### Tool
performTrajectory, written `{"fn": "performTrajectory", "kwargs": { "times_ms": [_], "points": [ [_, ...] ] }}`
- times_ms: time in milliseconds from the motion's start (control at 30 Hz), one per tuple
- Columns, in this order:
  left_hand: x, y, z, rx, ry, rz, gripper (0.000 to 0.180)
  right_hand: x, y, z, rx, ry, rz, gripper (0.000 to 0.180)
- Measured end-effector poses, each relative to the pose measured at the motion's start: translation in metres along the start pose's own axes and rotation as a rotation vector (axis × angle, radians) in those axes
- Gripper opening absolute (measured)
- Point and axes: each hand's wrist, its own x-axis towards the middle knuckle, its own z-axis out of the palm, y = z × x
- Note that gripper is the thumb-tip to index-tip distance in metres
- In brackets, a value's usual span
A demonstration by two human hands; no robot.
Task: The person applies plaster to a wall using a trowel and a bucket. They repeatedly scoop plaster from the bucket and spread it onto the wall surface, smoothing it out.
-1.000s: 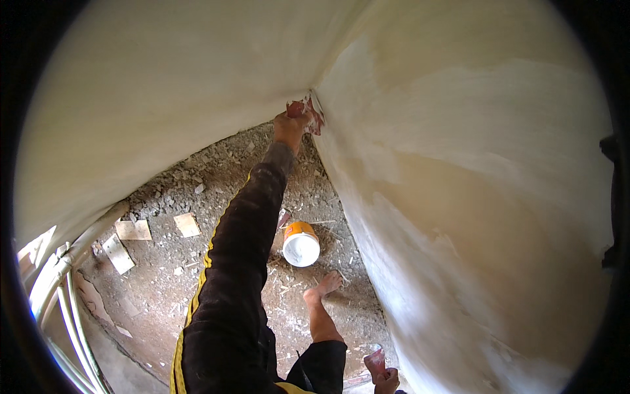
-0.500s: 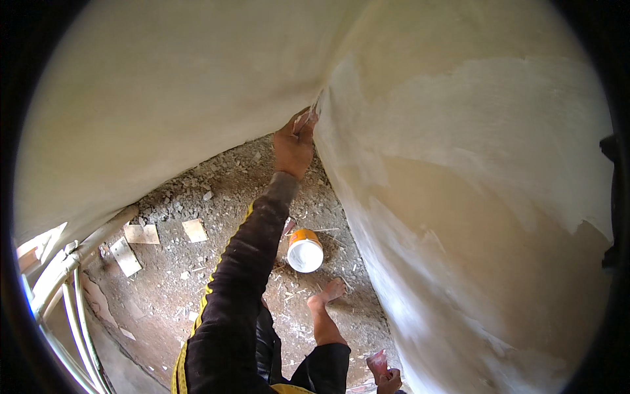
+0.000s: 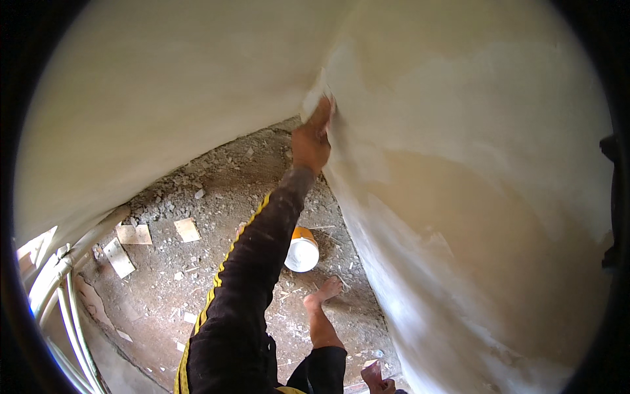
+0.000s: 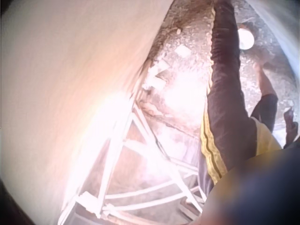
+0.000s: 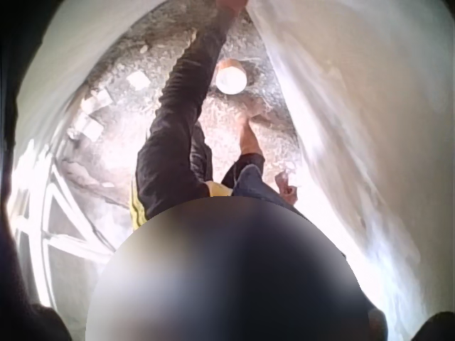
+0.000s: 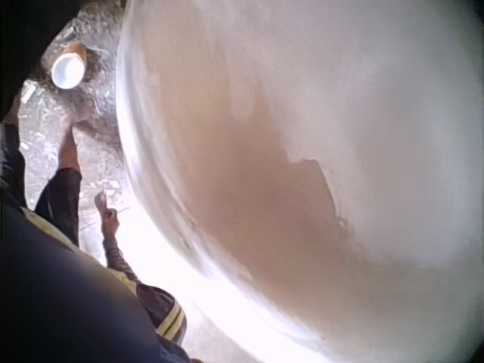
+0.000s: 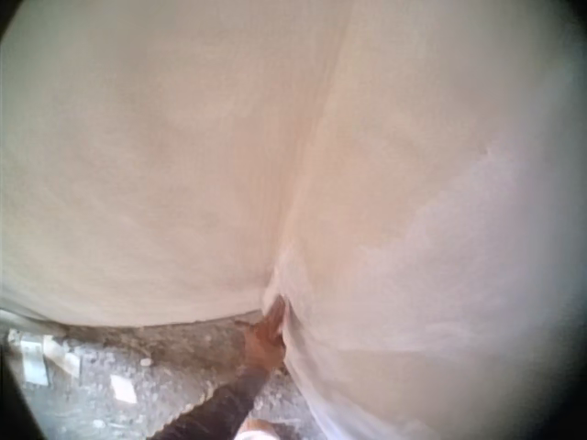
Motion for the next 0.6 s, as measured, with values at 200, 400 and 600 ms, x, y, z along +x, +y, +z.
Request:
{"fn": "performTrajectory", "kwargs": {
  "times_ms": [200, 400, 600],
  "points": [
    [-0.047, -0.039, -0.022, -0.280, -0.171, -0.430, 0.041, 0.014, -0.016, -0.016, -0.001, -0.021, 0.005, 0.049],
    [0.001, -0.089, -0.008, -0.522, 0.149, -0.640, 0.025, 0.011, -0.020, -0.030, 0.012, 0.154, -0.098, 0.043],
    [0.020, -0.069, -0.021, -0.783, 0.085, -0.574, 0.020, -0.010, -0.026, -0.023, 0.064, 0.058, 0.032, 0.050]
  ]
}}
